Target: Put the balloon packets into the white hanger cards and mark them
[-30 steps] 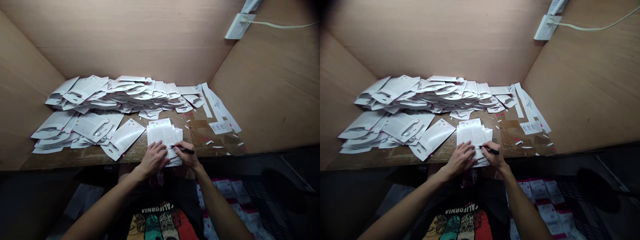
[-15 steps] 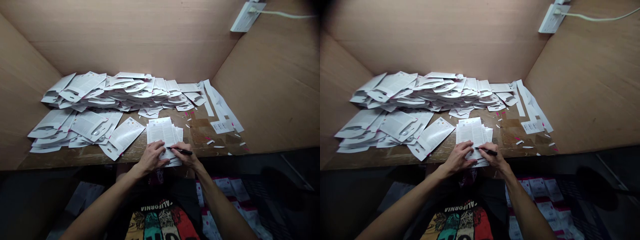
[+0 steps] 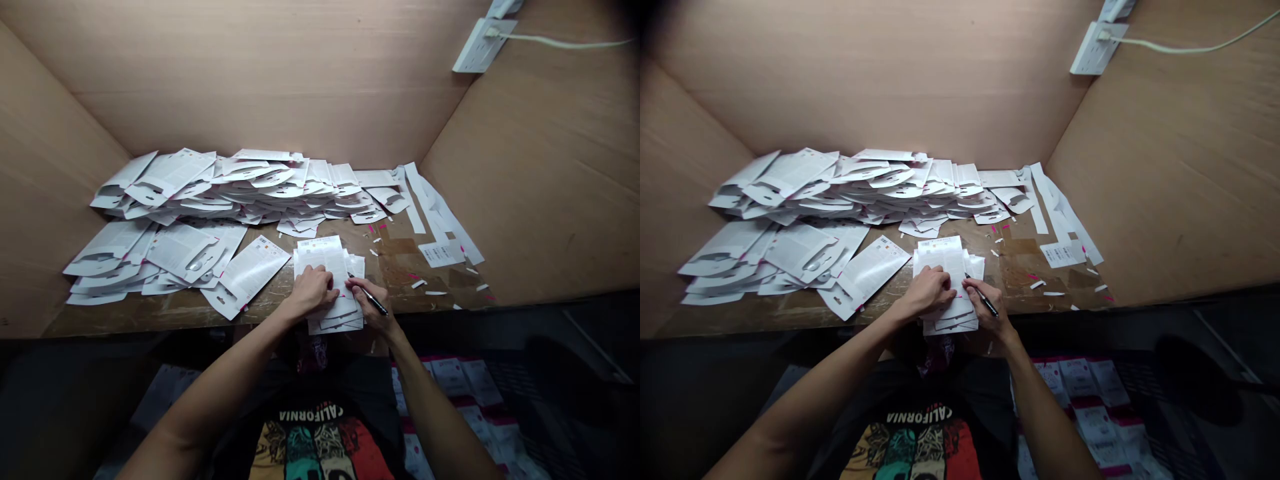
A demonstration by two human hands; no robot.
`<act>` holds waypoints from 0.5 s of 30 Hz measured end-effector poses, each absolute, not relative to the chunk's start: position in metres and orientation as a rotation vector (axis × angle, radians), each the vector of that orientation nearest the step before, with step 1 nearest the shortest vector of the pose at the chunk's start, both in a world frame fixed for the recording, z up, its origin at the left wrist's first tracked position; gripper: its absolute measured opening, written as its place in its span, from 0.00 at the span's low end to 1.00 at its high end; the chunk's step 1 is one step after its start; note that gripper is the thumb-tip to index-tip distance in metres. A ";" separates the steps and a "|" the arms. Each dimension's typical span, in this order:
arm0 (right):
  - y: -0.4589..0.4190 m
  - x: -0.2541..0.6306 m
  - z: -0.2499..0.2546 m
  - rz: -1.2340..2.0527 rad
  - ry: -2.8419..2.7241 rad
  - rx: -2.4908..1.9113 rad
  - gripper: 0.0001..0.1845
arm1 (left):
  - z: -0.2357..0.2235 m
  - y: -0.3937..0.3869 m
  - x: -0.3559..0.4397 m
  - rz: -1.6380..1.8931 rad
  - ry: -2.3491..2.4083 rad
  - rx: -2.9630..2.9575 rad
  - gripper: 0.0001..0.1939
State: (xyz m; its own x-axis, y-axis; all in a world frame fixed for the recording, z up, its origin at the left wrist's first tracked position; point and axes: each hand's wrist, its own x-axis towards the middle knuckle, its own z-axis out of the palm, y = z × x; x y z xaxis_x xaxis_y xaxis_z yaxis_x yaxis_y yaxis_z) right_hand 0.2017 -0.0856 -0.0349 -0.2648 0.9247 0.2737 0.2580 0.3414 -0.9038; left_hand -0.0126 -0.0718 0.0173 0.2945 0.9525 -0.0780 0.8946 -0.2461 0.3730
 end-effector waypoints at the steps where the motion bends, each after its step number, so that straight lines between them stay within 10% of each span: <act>1: -0.085 0.202 -0.035 0.966 -1.729 -1.056 0.16 | 0.018 -0.069 -0.013 0.198 1.661 2.225 0.11; 15: -0.083 0.204 -0.040 0.928 -1.751 -1.011 0.15 | 0.028 -0.056 -0.013 0.026 1.576 2.209 0.10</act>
State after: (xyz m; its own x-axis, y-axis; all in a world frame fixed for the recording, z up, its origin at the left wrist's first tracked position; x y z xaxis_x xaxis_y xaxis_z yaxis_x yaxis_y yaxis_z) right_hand 0.2039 -0.0826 -0.0397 -0.2761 0.9064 0.3198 0.2444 0.3880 -0.8887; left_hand -0.0130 -0.0558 0.0275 0.3559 0.9068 -0.2261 0.8989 -0.2659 0.3483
